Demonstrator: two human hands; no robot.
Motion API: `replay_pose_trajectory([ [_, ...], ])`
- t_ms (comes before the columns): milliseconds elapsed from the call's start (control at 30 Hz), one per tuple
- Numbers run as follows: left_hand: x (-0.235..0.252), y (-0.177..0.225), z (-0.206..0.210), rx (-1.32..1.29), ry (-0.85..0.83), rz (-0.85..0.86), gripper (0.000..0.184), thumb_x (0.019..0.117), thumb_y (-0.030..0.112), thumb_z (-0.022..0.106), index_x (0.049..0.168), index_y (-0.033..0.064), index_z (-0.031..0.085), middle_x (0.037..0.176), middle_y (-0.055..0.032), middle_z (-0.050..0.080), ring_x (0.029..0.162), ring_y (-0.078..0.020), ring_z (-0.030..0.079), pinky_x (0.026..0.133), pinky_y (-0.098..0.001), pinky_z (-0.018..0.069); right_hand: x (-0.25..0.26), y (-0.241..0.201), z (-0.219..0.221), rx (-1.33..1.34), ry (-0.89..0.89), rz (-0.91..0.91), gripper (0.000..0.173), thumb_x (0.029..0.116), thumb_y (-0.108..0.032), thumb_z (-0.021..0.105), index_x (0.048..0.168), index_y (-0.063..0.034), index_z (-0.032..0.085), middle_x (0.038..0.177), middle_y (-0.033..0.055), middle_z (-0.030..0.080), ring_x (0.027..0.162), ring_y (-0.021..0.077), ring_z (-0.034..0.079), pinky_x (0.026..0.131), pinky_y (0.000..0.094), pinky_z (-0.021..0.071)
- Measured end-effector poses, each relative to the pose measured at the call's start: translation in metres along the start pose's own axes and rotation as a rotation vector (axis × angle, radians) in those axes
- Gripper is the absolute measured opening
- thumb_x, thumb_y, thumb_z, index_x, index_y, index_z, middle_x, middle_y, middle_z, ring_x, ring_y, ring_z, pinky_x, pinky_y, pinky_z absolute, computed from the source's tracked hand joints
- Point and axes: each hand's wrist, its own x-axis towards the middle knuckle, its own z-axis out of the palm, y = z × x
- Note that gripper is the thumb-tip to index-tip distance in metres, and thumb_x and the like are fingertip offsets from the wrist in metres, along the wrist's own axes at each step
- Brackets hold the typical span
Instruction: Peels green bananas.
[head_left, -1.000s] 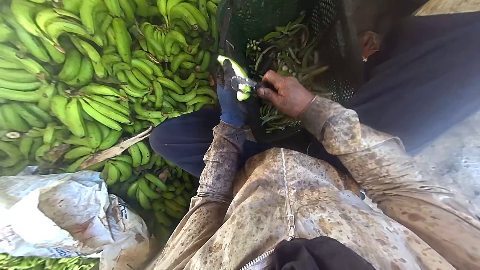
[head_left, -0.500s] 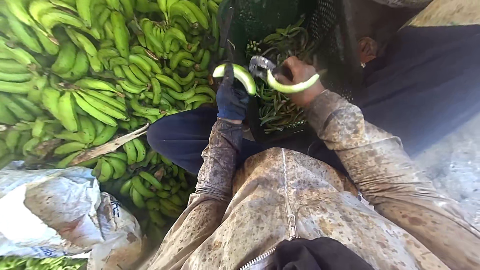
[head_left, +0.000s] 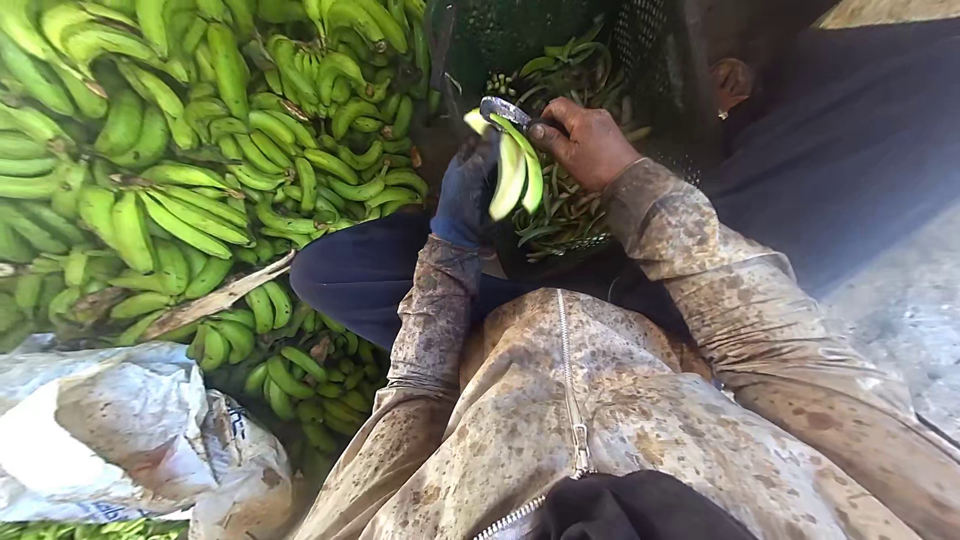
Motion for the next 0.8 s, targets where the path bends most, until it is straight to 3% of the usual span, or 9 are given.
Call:
replay_pose_trajectory([
  [67,-0.007,0.016,-0.009,0.426,-0.361,-0.138,0.043,0.099,0.023,0.06,0.136,0.0017,0.056,0.112,-0.0073,0.07,0.097,-0.0108,0.069,0.09,-0.0327,0.0586,0.002,0.003,-0.011,0.013,-0.001,0.045,0.046,0.1099,-0.042,0.046,0.121,-0.0021,0.064,0.105,0.0175,0.07,0.098,0.028,0.068,0.093,0.0481,0.0512],
  [133,-0.004,0.016,-0.013,0.578,-0.561,-0.261,0.059,0.0935,0.031,0.068,0.145,0.0074,0.054,0.12,-0.0061,0.071,0.101,-0.0101,0.07,0.092,-0.0317,0.0582,0.003,0.008,-0.017,-0.025,0.039,0.098,0.048,0.1082,-0.047,0.048,0.121,-0.0042,0.065,0.108,0.0164,0.07,0.102,0.0282,0.069,0.096,0.049,0.0517],
  [233,0.002,0.002,-0.014,0.151,-0.231,-0.218,0.034,0.1034,0.02,0.052,0.133,0.0035,0.055,0.11,-0.0071,0.069,0.096,-0.0137,0.068,0.087,-0.0337,0.0586,0.002,0.009,-0.016,-0.038,0.133,0.086,0.049,0.1061,-0.047,0.052,0.121,-0.0025,0.063,0.111,0.0181,0.069,0.106,0.0305,0.068,0.097,0.0501,0.0513],
  [300,0.015,-0.008,-0.013,-0.332,-0.026,-0.167,0.039,0.1115,0.033,0.031,0.134,0.0072,0.051,0.112,-0.0106,0.066,0.099,-0.0213,0.067,0.086,-0.0423,0.059,-0.005,0.006,-0.009,-0.013,0.143,0.06,0.048,0.1059,-0.046,0.053,0.124,-0.0023,0.062,0.114,0.0183,0.068,0.107,0.0295,0.067,0.099,0.0479,0.0509],
  [367,0.024,-0.005,-0.009,-0.595,0.227,-0.143,0.044,0.11,0.045,0.03,0.124,0.011,0.055,0.105,-0.0112,0.067,0.095,-0.0237,0.068,0.082,-0.0476,0.0591,-0.011,0.003,0.0,0.017,0.118,0.011,0.048,0.1043,-0.043,0.058,0.127,-0.0009,0.062,0.118,0.0197,0.068,0.11,0.0303,0.067,0.102,0.0485,0.0512],
  [433,0.029,0.0,-0.012,-0.711,0.377,-0.092,0.04,0.1097,0.041,0.031,0.123,0.0113,0.055,0.105,-0.0102,0.065,0.097,-0.0224,0.066,0.083,-0.0466,0.0579,-0.013,0.004,0.011,0.034,0.082,-0.069,0.046,0.1023,-0.04,0.063,0.126,0.0003,0.063,0.118,0.0201,0.068,0.11,0.0313,0.068,0.101,0.05,0.0521],
  [533,0.034,0.004,-0.014,-0.766,0.416,-0.029,0.038,0.1109,0.036,0.025,0.118,0.01,0.051,0.104,-0.0095,0.063,0.097,-0.0194,0.065,0.084,-0.0398,0.058,-0.013,0.006,0.023,0.005,0.022,-0.135,0.047,0.101,-0.039,0.065,0.127,0.0005,0.063,0.124,0.0214,0.067,0.117,0.0348,0.065,0.105,0.0539,0.0486],
  [633,0.033,0.008,-0.011,-0.73,0.391,-0.061,0.037,0.1087,0.035,0.027,0.109,0.0085,0.053,0.094,-0.011,0.063,0.087,-0.0223,0.065,0.077,-0.0438,0.0587,-0.011,0.005,0.023,0.035,0.023,-0.128,0.048,0.1028,-0.04,0.062,0.129,-0.0003,0.06,0.123,0.0201,0.066,0.115,0.0325,0.066,0.105,0.0508,0.0493],
  [800,0.017,0.012,0.007,-0.601,0.048,-0.254,0.038,0.1065,0.027,0.025,0.091,0.0117,0.057,0.062,-0.0007,0.053,0.057,-0.0164,0.057,0.067,-0.041,0.0585,-0.008,-0.001,0.009,0.072,0.126,0.009,0.047,0.1052,-0.039,0.057,0.132,-0.0004,0.054,0.115,0.0184,0.068,0.104,0.0281,0.069,0.097,0.0459,0.0545],
])
